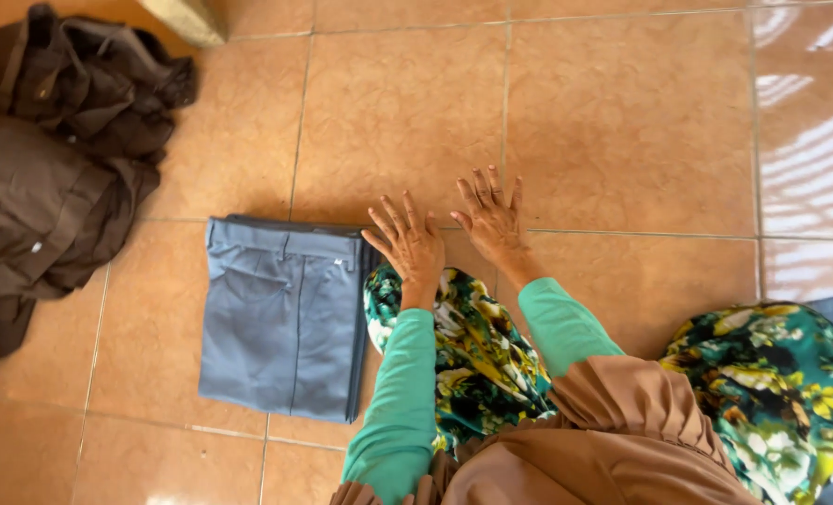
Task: Folding grey trousers into neat rectangles and stacking them on the floor in a sewing factory environment.
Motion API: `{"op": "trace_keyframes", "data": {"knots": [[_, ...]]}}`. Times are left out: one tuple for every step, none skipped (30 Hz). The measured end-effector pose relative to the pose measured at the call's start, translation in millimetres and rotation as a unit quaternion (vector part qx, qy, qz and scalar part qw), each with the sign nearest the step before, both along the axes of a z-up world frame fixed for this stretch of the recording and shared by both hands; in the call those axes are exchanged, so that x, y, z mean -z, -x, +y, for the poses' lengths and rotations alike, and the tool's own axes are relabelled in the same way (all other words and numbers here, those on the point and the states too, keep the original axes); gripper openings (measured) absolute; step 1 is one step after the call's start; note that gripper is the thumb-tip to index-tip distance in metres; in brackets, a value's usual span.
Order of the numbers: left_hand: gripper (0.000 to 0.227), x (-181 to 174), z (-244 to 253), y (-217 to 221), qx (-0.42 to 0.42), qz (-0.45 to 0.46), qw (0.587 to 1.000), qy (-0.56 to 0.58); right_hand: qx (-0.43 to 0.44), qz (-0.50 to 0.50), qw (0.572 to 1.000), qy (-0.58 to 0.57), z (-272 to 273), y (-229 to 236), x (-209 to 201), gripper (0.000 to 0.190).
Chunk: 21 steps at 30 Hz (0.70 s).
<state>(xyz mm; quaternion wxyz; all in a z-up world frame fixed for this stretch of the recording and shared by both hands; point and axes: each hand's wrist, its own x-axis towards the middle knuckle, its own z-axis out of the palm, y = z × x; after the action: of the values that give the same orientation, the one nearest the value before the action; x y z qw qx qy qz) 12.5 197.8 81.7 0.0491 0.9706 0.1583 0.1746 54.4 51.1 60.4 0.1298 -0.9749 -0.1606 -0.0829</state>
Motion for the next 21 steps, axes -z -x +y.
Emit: {"op": "trace_keyframes", "data": {"knots": [[0.065, 2.7, -14.8, -4.1, 0.013, -0.001, 1.000, 0.001, 0.013, -0.001, 1.000, 0.001, -15.8, 0.4, -1.2, 0.065], [0.065, 5.4, -30.6, -8.1, 0.032, -0.002, 0.999, 0.003, 0.031, 0.009, 0.999, -0.004, -32.4, 0.9, -2.4, 0.066], [0.064, 8.5, -50.1, -12.3, 0.056, -0.002, 0.998, 0.007, 0.054, 0.021, 0.998, -0.007, -52.9, 2.7, -3.6, 0.067], [0.064, 5.1, -68.9, -14.0, 0.074, -0.003, 0.997, 0.010, 0.071, 0.020, 0.997, -0.005, -71.9, 5.3, -2.9, 0.067], [0.063, 2.3, -88.6, -13.8, 0.100, 0.036, 0.994, 0.030, 0.097, 0.004, 0.995, -0.002, -91.8, 10.1, -1.5, 0.067], [0.062, -0.4, -108.3, -12.8, 0.127, 0.075, 0.988, 0.048, 0.122, -0.011, 0.992, 0.002, -111.7, 15.7, 0.0, 0.067], [0.062, -2.1, -128.4, -11.9, 0.146, 0.076, 0.985, 0.050, 0.141, -0.012, 0.990, 0.006, -131.3, 23.8, -0.3, 0.067], [0.062, -3.9, -148.2, -10.4, 0.168, 0.105, 0.978, 0.063, 0.168, -0.024, 0.985, 0.018, -150.2, 32.4, -0.6, 0.066], [0.062, -4.8, -168.1, -7.8, 0.189, 0.136, 0.970, 0.074, 0.193, -0.036, 0.980, 0.032, -169.1, 41.9, -0.2, 0.065], [0.062, -0.1, -183.6, -5.7, 0.207, 0.138, 0.966, 0.076, 0.210, -0.035, 0.976, 0.036, -184.7, 49.4, 3.7, 0.065], [0.062, 4.2, -198.8, -3.5, 0.221, 0.156, 0.960, 0.078, 0.227, -0.015, 0.973, 0.040, -199.9, 56.7, 7.1, 0.066], [0.063, 8.5, -213.8, -0.8, 0.234, 0.175, 0.953, 0.080, 0.244, 0.004, 0.969, 0.043, -214.7, 64.5, 10.3, 0.068], [0.063, 11.3, -222.3, 0.8, 0.249, 0.177, 0.949, 0.080, 0.259, 0.006, 0.965, 0.046, -223.0, 69.3, 9.0, 0.068], [0.063, 14.0, -230.6, 2.7, 0.252, 0.191, 0.945, 0.080, 0.268, 0.023, 0.962, 0.050, -231.1, 74.3, 7.5, 0.068], [0.062, 16.0, -237.5, 4.1, 0.254, 0.205, 0.942, 0.078, 0.276, 0.039, 0.959, 0.053, -237.7, 78.5, 5.5, 0.069], [0.062, 9.8, -240.6, 1.2, 0.268, 0.206, 0.938, 0.077, 0.290, 0.040, 0.955, 0.054, -240.5, 78.7, 1.7, 0.069], [0.062, 3.9, -244.7, -1.1, 0.262, 0.233, 0.932, 0.097, 0.292, 0.024, 0.954, 0.056, -244.0, 80.4, -1.7, 0.068], [0.063, -1.9, -249.8, -3.3, 0.255, 0.260, 0.924, 0.116, 0.294, 0.009, 0.954, 0.058, -248.4, 82.1, -5.2, 0.067], [0.063, -2.6, -258.2, -3.9, 0.274, 0.264, 0.918, 0.113, 0.313, 0.011, 0.948, 0.060, -254.0, 82.9, -9.6, 0.067], [0.062, -3.3, -267.3, -4.5, 0.280, 0.271, 0.917, 0.083, 0.319, 0.015, 0.946, 0.054, -260.6, 83.5, -14.0, 0.067], [0.062, -4.0, -277.3, -5.0, 0.285, 0.276, 0.916, 0.053, 0.324, 0.019, 0.945, 0.048, -268.1, 84.0, -18.4, 0.068]]}}
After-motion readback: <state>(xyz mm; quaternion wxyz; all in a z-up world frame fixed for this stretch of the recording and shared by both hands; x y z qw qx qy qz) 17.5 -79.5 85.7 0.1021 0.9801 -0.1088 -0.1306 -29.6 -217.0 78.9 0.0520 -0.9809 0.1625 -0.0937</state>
